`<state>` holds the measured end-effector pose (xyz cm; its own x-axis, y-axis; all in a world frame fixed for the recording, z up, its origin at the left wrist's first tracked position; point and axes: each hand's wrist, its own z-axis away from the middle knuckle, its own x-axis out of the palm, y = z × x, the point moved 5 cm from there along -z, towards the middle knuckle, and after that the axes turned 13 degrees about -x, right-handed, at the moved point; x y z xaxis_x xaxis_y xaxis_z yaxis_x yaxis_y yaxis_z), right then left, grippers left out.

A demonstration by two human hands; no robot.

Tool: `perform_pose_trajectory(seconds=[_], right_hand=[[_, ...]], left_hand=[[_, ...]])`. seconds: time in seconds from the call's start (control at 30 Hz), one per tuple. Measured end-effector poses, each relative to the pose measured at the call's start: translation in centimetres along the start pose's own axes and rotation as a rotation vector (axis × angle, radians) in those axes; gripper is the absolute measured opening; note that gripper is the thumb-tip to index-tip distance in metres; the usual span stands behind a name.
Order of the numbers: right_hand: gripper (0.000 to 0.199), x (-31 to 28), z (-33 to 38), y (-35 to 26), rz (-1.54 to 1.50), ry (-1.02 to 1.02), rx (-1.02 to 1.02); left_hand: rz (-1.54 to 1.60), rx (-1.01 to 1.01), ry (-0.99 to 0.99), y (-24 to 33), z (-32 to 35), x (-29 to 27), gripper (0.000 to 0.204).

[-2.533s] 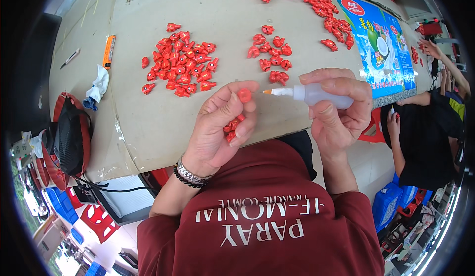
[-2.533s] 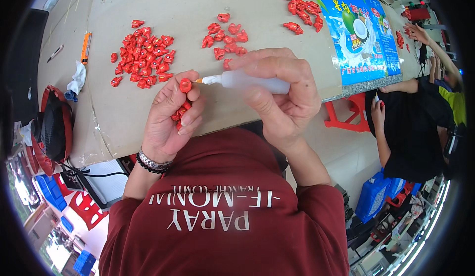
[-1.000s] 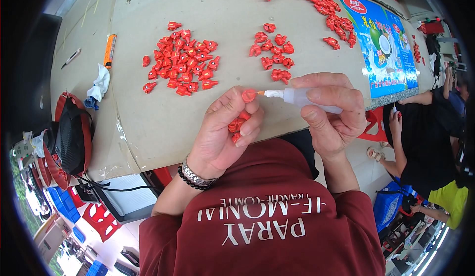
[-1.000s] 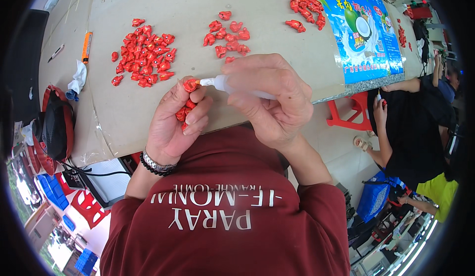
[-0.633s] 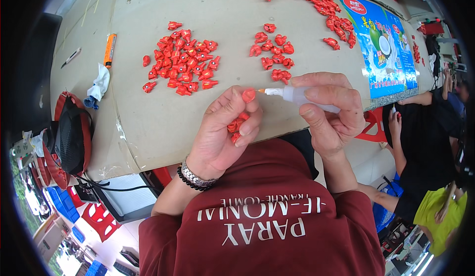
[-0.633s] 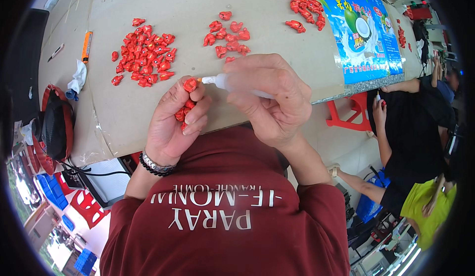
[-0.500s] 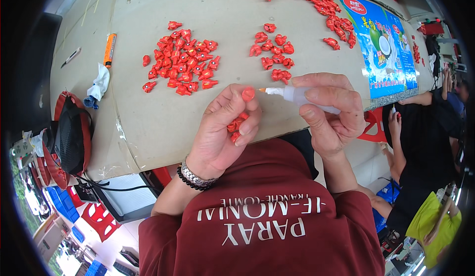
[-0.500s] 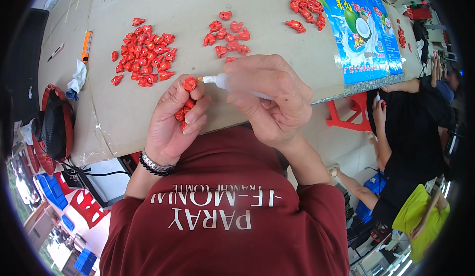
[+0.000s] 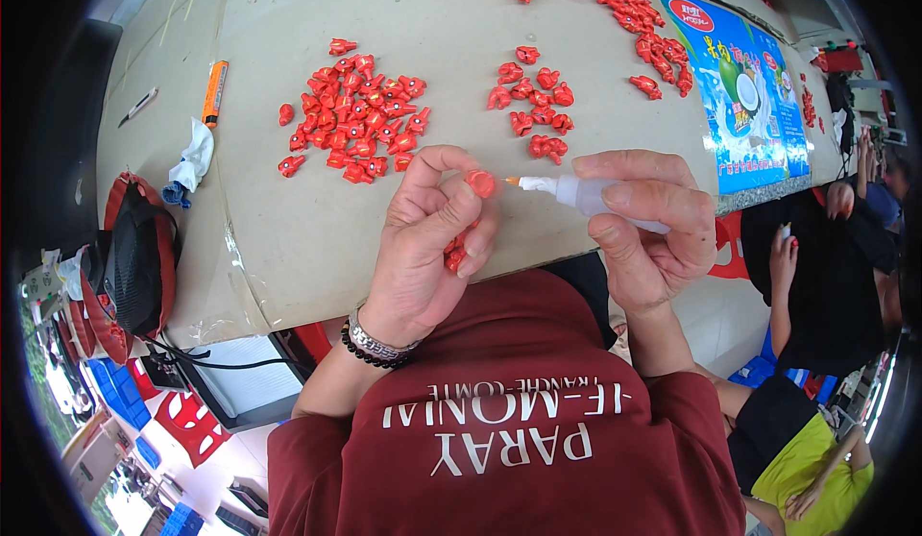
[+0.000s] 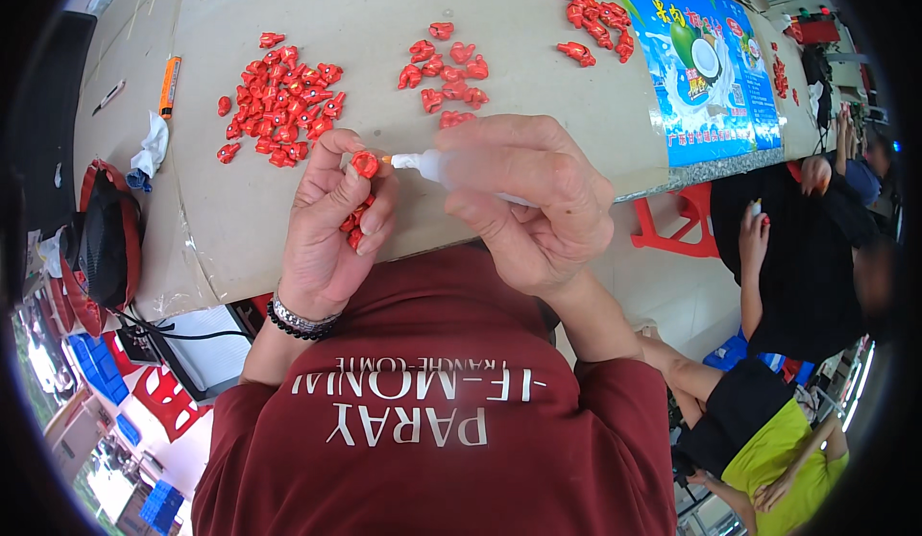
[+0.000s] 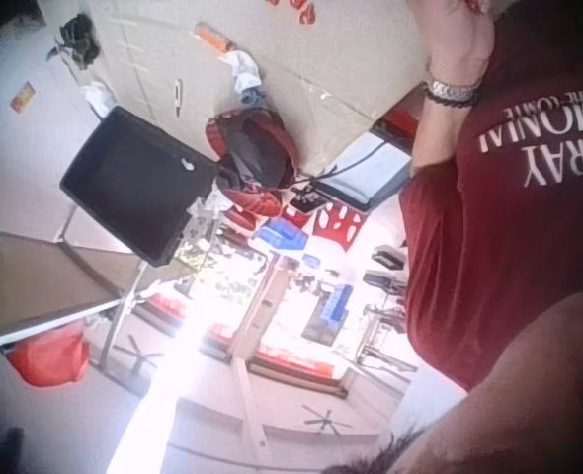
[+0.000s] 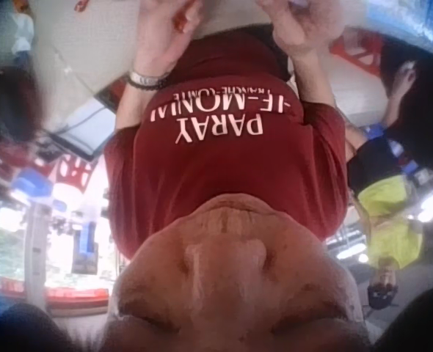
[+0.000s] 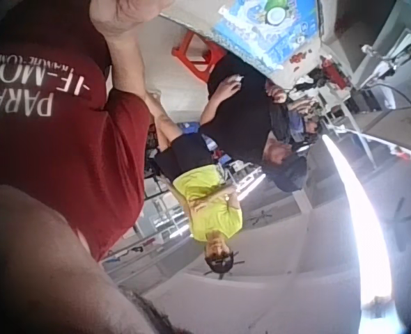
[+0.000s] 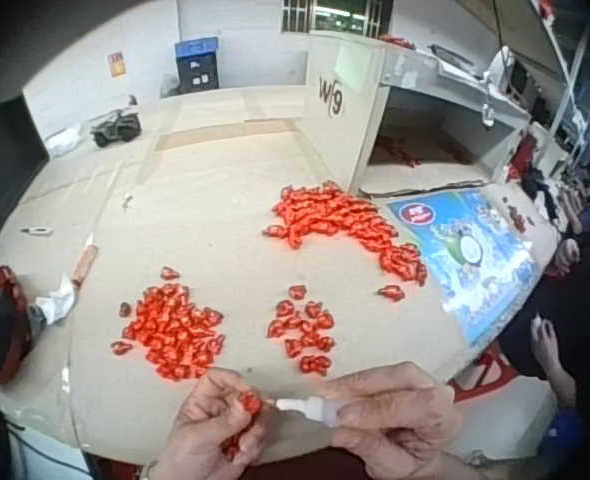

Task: The person sits at a table and repeatedly picks up small red wrapped candies. They use a small white squeeze bottle to apply a clear liquid into the opening of each candy wrapper. After filling, the person places the candy into a cardboard box. The process is repeated continuously for the duration of the clip.

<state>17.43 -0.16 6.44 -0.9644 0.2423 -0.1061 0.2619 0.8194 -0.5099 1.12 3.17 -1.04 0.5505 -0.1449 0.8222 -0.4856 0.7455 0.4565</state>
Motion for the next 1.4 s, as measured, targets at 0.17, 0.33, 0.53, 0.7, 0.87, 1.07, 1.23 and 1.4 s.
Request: perform_pose_trajectory(seconds=[0.17,0.33,0.53,0.7,0.87,1.07,1.23,1.4], right_hand=[[0.023,0.1,0.0,0.0,0.013,-0.023,-0.019],[0.023,0.0,-0.1,-0.4,0.044,-0.060,-0.006],[0.023,0.2,-0.2,-0.5,0.021,-0.066,-0.030],[0.022,0.2,-0.1,-0.4,0.039,-0.068,0.009],[0.033,-0.7,0.1,1.1,-0.132,0.117,0.177],[0.037,-1.8,0.1,4.8,-0.452,0.315,0.549],[0.032,-0.3,-1.3,6.8,-0.286,0.149,0.789],[0.023,1.3,-2.9,9.4,0.115,-0.267,0.661]], left_hand=[[-0.006,0.024,0.000,0.2,0.1,0.2,0.015],[-0.035,0.068,0.030,0.6,0.2,0.5,0.012],[-0.064,0.084,0.004,0.6,0.1,0.2,0.012],[-0.051,0.091,-0.013,0.7,0.1,0.2,0.013],[0.044,0.049,0.000,0.6,0.0,0.2,0.014],[0.158,-0.010,-0.042,0.4,0.5,-0.6,0.017],[0.158,-0.047,-0.069,0.2,1.3,-1.0,0.016],[0.143,-0.079,-0.068,-0.2,2.1,-1.2,0.016]])
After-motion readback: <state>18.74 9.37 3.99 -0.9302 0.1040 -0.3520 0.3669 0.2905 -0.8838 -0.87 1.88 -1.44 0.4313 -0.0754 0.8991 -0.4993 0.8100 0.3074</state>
